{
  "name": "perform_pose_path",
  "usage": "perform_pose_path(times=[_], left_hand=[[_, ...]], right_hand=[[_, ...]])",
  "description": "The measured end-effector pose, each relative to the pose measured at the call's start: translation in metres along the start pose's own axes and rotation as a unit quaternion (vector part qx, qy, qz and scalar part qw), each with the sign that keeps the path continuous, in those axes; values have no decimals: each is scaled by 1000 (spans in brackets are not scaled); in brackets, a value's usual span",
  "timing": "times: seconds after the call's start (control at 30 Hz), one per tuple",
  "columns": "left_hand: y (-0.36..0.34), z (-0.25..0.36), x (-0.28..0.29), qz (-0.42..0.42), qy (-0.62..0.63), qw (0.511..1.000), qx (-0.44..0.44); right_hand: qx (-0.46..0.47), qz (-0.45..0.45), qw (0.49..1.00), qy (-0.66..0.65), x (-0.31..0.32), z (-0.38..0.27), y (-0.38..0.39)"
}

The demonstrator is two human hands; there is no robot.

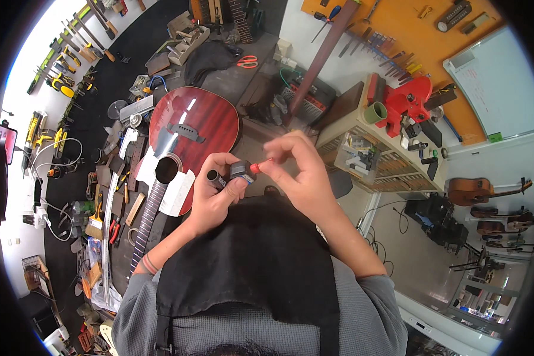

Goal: The person applies a red substance from a marker to the fretboard of a red acoustic guitar. They then use a wooden block to rub the substance into the fretboard, followed by wiping the surface with a white cloth. The person repeats the application and rubbing process on different sections of the fretboard.

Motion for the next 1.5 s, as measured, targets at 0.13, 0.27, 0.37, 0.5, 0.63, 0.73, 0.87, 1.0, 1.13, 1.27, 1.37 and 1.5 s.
perform_pose_path(times=[0.13,0.27,0.37,0.5,0.63,0.73,0.87,1.0,1.13,1.27,1.37,1.5], left_hand=[[0,2,-2,-12,10,1000,16],[-1,-2,-1,-25,39,999,27],[2,-3,-2,-37,1,999,25],[0,-7,-7,-43,-45,997,-40],[-3,-9,-5,-28,-65,997,-25],[-5,-10,-6,-33,-75,997,-11],[-13,-8,-19,-81,-76,993,-31],[-24,-11,-32,-116,-54,991,-38],[-36,-9,-44,-119,-44,992,-1],[-41,-12,-48,-119,-68,990,38],[-46,-10,-59,-144,-113,983,-29],[-50,-7,-65,-148,-105,983,-27]], right_hand=[[23,-27,994,101,9,-10,2],[63,-20,993,100,9,-14,2],[6,-49,992,116,14,-11,5],[-80,-98,982,137,20,-2,17],[-83,-51,993,62,18,-15,19],[30,-49,991,123,22,-17,19],[91,-63,964,242,34,-1,23],[-54,-81,987,127,48,9,29],[-51,7,997,57,64,1,30],[105,15,971,215,71,5,24],[122,-44,949,287,80,17,25],[-33,-66,990,117,80,24,28]])
Point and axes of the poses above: each hand's wrist, its own y-axis away from the middle knuckle, its own x-axis out of the back of the hand, z = x × y, the point moved 3 cm from there along -y, towards the middle knuckle, and after that the axes turned 3 degrees about y, right-handed, at the moved point
